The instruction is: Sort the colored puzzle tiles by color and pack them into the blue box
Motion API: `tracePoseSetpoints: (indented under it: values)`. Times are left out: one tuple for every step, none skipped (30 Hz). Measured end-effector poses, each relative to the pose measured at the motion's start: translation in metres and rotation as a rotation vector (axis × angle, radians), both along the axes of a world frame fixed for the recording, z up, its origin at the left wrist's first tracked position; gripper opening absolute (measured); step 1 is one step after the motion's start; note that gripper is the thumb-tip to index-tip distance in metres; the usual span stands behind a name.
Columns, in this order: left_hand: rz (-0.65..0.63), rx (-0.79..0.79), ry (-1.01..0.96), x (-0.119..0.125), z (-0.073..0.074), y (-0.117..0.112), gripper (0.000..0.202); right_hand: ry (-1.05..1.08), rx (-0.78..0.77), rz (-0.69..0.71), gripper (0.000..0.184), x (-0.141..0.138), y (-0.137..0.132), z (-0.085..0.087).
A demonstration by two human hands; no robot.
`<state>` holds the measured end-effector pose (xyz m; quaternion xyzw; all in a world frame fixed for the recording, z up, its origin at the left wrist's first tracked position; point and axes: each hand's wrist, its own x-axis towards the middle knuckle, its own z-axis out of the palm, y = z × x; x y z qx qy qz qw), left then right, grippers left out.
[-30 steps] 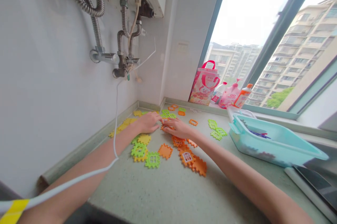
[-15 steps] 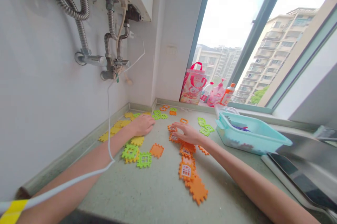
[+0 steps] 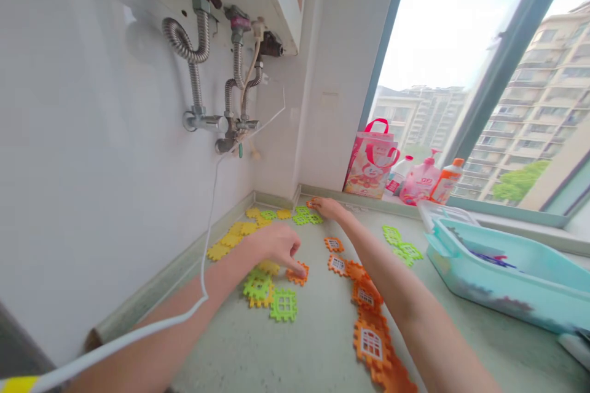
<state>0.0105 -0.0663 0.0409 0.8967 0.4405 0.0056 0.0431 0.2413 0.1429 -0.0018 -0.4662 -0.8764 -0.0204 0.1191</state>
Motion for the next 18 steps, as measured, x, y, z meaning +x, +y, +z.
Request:
tracePoseSetpoints:
  values:
    - [0.021, 0.013, 0.008, -0.004, 0.0, 0.003, 0.06, -0.021, -0.003, -0.011, 0.039, 0.0, 0.001, -0.002]
    - [0.039, 0.023, 0.015, -0.008, 0.0, 0.006, 0.062, -0.041, -0.003, -0.021, 0.039, 0.0, 0.001, -0.005]
    - [0.054, 0.029, 0.019, -0.011, 0.0, 0.008, 0.064, -0.058, -0.002, -0.028, 0.038, 0.002, -0.002, -0.007]
    - [0.064, 0.03, 0.021, -0.013, 0.0, 0.009, 0.066, -0.072, -0.002, -0.03, 0.039, 0.005, -0.005, -0.008]
    - [0.07, 0.03, 0.022, -0.014, 0.0, 0.01, 0.067, -0.083, -0.002, -0.029, 0.039, 0.01, -0.01, -0.009]
    - [0.071, 0.028, 0.02, -0.015, -0.001, 0.01, 0.067, -0.092, -0.002, -0.027, 0.04, 0.015, -0.016, -0.01]
    - [0.072, 0.028, 0.017, -0.015, -0.001, 0.01, 0.067, -0.098, -0.002, -0.022, 0.04, 0.021, -0.023, -0.01]
    - [0.074, 0.028, 0.013, -0.015, -0.001, 0.01, 0.066, -0.099, -0.005, -0.012, 0.04, 0.027, -0.031, -0.011]
    - [0.076, 0.029, 0.009, -0.014, -0.001, 0.01, 0.064, -0.094, -0.009, 0.004, 0.04, 0.035, -0.038, -0.011]
    - [0.08, 0.029, 0.005, -0.014, -0.002, 0.009, 0.063, -0.081, -0.015, 0.024, 0.039, 0.042, -0.046, -0.011]
    - [0.083, 0.029, -0.003, -0.014, -0.003, 0.01, 0.061, -0.06, -0.021, 0.046, 0.039, 0.049, -0.054, -0.012]
    - [0.083, 0.032, -0.013, -0.014, -0.004, 0.01, 0.06, -0.032, -0.028, 0.067, 0.038, 0.057, -0.061, -0.013]
    - [0.079, 0.037, -0.021, -0.014, -0.005, 0.011, 0.058, 0.001, -0.032, 0.08, 0.038, 0.064, -0.069, -0.014]
    - [0.072, 0.043, -0.029, -0.015, -0.007, 0.013, 0.056, 0.032, -0.036, 0.085, 0.038, 0.071, -0.077, -0.014]
    - [0.071, 0.05, -0.034, -0.016, -0.008, 0.014, 0.053, 0.063, -0.039, 0.084, 0.038, 0.077, -0.085, -0.015]
    - [0.074, 0.055, -0.038, -0.017, -0.009, 0.016, 0.051, 0.091, -0.046, 0.084, 0.038, 0.083, -0.094, -0.016]
    - [0.083, 0.062, -0.04, -0.019, -0.011, 0.018, 0.048, 0.118, -0.057, 0.088, 0.038, 0.088, -0.104, -0.016]
    - [0.096, 0.072, -0.042, -0.021, -0.012, 0.021, 0.046, 0.147, -0.072, 0.094, 0.038, 0.092, -0.114, -0.016]
